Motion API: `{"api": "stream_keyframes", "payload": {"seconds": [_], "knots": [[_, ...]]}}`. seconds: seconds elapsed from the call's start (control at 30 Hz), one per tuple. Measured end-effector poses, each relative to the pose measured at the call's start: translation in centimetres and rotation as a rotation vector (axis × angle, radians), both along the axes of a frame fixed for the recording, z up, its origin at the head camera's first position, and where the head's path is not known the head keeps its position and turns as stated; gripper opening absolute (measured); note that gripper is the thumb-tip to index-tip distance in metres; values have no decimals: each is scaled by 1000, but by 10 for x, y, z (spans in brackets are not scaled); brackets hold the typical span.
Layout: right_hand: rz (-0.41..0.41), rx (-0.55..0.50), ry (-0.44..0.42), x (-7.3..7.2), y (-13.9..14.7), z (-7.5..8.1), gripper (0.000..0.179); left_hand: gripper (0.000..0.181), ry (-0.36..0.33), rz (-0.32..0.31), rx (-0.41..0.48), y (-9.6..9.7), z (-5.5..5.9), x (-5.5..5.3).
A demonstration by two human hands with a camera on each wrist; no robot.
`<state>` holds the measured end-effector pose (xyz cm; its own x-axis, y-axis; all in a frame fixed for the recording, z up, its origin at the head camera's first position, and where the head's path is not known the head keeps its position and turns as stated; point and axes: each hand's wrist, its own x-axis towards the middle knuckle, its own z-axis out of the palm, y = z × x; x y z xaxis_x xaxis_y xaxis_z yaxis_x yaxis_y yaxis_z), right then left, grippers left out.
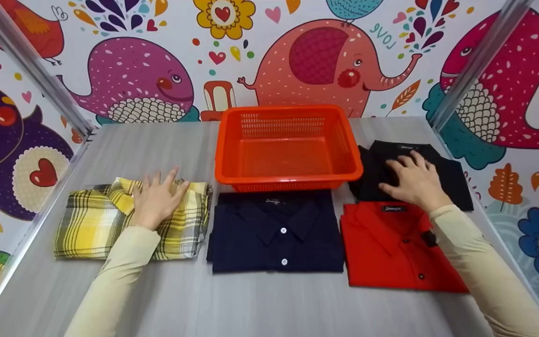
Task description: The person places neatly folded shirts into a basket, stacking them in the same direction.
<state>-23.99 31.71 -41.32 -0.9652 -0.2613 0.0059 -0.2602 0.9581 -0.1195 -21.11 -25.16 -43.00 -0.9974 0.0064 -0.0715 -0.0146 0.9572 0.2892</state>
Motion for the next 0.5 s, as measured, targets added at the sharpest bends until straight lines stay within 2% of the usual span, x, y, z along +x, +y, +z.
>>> {"api": "stream_keyframes", "payload": {"seconds": [0.17,0.33,0.43,0.5], "knots": [[45,58,-54,19,-7,-4,58,70,46,-45,1,9,2,20],[96,95,-142,34,-22,-9,52,58,147,-88,2,20,1,39],[133,86,-138,39,-36,-12,49,50,220,-98,23,27,-1,46],[163,68,-116,42,-47,-15,46,41,252,-103,68,32,-3,50]]}}
